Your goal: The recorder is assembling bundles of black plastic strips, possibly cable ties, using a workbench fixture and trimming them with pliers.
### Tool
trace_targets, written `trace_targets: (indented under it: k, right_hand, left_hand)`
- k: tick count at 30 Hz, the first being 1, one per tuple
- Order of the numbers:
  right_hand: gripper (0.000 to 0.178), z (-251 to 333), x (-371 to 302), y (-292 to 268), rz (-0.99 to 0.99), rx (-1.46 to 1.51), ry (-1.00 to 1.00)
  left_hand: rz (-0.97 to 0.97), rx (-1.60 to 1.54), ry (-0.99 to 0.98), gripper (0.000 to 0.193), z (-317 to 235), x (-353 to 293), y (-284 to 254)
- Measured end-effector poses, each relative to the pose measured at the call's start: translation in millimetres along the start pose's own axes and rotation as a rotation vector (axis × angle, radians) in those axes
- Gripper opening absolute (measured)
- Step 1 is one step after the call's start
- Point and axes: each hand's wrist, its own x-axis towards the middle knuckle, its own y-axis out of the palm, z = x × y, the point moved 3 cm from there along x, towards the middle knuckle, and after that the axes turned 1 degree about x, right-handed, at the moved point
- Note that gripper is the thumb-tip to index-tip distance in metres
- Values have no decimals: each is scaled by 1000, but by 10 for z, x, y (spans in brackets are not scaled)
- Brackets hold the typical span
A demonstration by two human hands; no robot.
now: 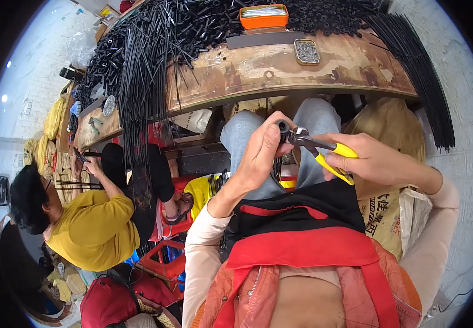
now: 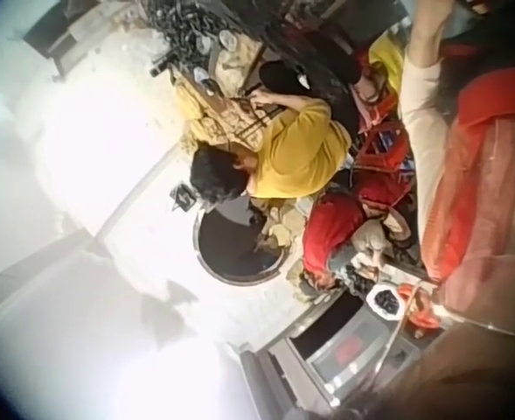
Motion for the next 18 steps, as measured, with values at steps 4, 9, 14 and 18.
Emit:
trace_targets:
  k: [4,9,14,18]
  right_hand:
    - [41,59,13,-7,37,3,60]
    - [40,113,7,-37,77,-26,91]
    - [46,19,154,-14,323,362,340]
    - [46,-101,193,60,617,723,379]
  left_hand:
    - [-10,-48,8,53,9,-35,-3]
    - [-1,39,2,53,-58,-46,-13]
    - [-37,133,-15,63,-196,-67,-54]
    - [14,-55,-55,77,-148,-110,-68]
